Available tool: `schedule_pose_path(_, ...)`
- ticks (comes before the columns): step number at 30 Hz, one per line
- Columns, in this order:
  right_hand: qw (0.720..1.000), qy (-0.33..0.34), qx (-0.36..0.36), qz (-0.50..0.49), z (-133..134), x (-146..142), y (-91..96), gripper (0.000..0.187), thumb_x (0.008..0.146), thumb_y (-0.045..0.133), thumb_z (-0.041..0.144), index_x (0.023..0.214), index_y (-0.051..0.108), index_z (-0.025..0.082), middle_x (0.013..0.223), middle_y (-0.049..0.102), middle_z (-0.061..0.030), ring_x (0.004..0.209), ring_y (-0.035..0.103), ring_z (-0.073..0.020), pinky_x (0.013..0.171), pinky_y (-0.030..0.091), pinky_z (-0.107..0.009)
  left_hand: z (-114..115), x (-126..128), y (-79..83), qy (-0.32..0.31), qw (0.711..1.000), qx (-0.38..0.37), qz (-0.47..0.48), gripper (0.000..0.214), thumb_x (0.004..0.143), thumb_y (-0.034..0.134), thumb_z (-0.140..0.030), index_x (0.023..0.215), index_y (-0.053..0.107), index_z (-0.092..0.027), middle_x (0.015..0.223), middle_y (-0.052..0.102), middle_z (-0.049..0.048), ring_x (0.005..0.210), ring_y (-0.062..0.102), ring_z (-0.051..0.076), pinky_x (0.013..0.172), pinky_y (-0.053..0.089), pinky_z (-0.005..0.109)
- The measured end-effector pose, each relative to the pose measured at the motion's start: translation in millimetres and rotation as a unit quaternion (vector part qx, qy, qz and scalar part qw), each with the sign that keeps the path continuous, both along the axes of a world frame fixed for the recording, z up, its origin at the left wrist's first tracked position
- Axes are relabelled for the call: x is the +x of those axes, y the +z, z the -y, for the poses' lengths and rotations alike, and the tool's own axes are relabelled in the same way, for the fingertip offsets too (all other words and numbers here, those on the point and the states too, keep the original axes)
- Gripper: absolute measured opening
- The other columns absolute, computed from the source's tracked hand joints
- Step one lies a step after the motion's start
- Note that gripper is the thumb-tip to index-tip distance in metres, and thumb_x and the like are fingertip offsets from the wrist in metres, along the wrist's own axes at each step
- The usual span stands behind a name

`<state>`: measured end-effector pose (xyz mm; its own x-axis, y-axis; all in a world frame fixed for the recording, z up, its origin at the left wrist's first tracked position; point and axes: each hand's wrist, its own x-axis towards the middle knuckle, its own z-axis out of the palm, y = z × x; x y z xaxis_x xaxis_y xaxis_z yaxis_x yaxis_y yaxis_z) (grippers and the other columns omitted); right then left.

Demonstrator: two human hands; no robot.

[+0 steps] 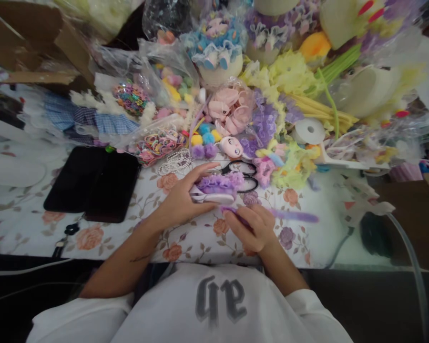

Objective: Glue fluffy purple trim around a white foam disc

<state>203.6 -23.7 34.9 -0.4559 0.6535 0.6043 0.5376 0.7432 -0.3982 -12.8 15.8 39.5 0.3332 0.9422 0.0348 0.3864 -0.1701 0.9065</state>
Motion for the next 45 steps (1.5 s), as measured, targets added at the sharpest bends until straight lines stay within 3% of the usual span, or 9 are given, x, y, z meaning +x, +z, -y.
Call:
schedule_pose_path(5,1.000,-0.014,0.010,0.020,0.5,2.3,1.2,0.022,0.097,0.053,0.024,0.097,0.074,0.029,0.078,0.072,-0.0034,0.062,0.063,-0.0153,0.054,0.054,-0.028,-3.1,0.9,-12.1,0.071,0.997,0.012,0.032,0.067,0.074,0.076,-0.048,0.131,0.045,-0.028,0.139,0.049,0.0067,0.122,0.054,0.026,0.100,0.048,0.037)
schedule_pose_path(10,0.993,0.004,0.117,-0.021,-1.3,-8.8,-5.6,0.033,0.092,0.059,0.013,0.123,0.063,0.022,0.093,0.073,-0.0089,0.081,0.070,-0.0188,0.067,0.061,-0.029,-5.6,0.5,-22.3,0.109,0.992,0.057,0.021,0.045,0.082,0.069,-0.046,0.115,0.047,-0.026,0.119,0.055,0.0046,0.109,0.057,0.021,0.096,0.047,0.036)
schedule_pose_path(13,0.994,-0.043,0.073,-0.066,-2.7,-15.7,-7.8,0.048,0.089,0.060,0.007,0.135,0.055,0.020,0.102,0.072,-0.0125,0.092,0.071,-0.0209,0.076,0.062,-0.032,-6.5,1.5,-20.1,0.123,0.990,0.046,0.052,0.071,0.077,0.073,-0.051,0.133,0.036,-0.029,0.140,0.045,0.0091,0.127,0.050,0.024,0.104,0.043,0.038)
schedule_pose_path(16,0.990,-0.079,0.009,-0.113,-5.3,-14.5,-6.0,0.038,0.087,0.060,0.006,0.120,0.066,0.025,0.101,0.072,-0.0093,0.093,0.071,-0.0204,0.077,0.061,-0.033,-7.5,2.5,-14.3,0.105,0.993,0.029,0.053,0.085,0.076,0.073,-0.054,0.144,0.030,-0.030,0.155,0.035,0.0109,0.135,0.046,0.027,0.106,0.042,0.038)
schedule_pose_path(22,0.986,-0.037,-0.096,-0.129,-8.6,0.5,-2.7,0.025,0.088,0.056,0.009,0.098,0.072,0.026,0.090,0.072,-0.0037,0.079,0.070,-0.0163,0.067,0.058,-0.028,-11.5,-0.6,-11.7,0.066,0.996,0.003,-0.053,0.063,0.074,0.073,-0.053,0.127,0.058,-0.021,0.129,0.065,0.0077,0.117,0.060,0.029,0.103,0.046,0.040)
schedule_pose_path(31,0.990,0.054,-0.105,-0.073,-11.4,-2.4,-5.9,0.023,0.092,0.055,0.011,0.104,0.072,0.020,0.082,0.070,-0.0053,0.071,0.066,-0.0144,0.061,0.054,-0.026,-11.1,-14.3,-9.0,0.021,0.977,0.072,-0.201,0.059,0.077,0.071,-0.051,0.127,0.061,-0.021,0.129,0.066,0.0116,0.120,0.059,0.034,0.106,0.042,0.049)
schedule_pose_path(36,0.988,0.041,-0.104,-0.103,-9.3,-2.0,-6.0,0.021,0.090,0.058,0.012,0.099,0.073,0.023,0.080,0.072,-0.0036,0.071,0.068,-0.0151,0.064,0.055,-0.027,-9.7,-11.2,-1.7,0.027,0.991,0.009,-0.130,0.063,0.077,0.071,-0.053,0.128,0.057,-0.020,0.122,0.068,0.0080,0.111,0.063,0.030,0.096,0.050,0.039)
schedule_pose_path(39,0.984,0.025,-0.120,-0.130,-7.3,0.0,-2.1,0.019,0.088,0.060,0.012,0.095,0.074,0.024,0.080,0.073,-0.0028,0.070,0.067,-0.0147,0.063,0.055,-0.026,-8.7,-5.5,-0.7,0.066,0.995,-0.070,-0.016,0.068,0.070,0.078,-0.049,0.128,0.056,-0.020,0.114,0.069,0.0050,0.105,0.065,0.027,0.092,0.052,0.036)
schedule_pose_path(45,0.977,0.000,-0.154,-0.150,-6.7,2.3,1.1,0.022,0.087,0.060,0.011,0.097,0.073,0.025,0.084,0.069,-0.0020,0.073,0.066,-0.0143,0.062,0.053,-0.026,-6.1,6.7,-6.3,0.088,0.936,-0.237,0.244,0.080,0.057,0.087,-0.038,0.128,0.053,-0.023,0.108,0.072,0.0054,0.094,0.071,0.025,0.084,0.060,0.040)
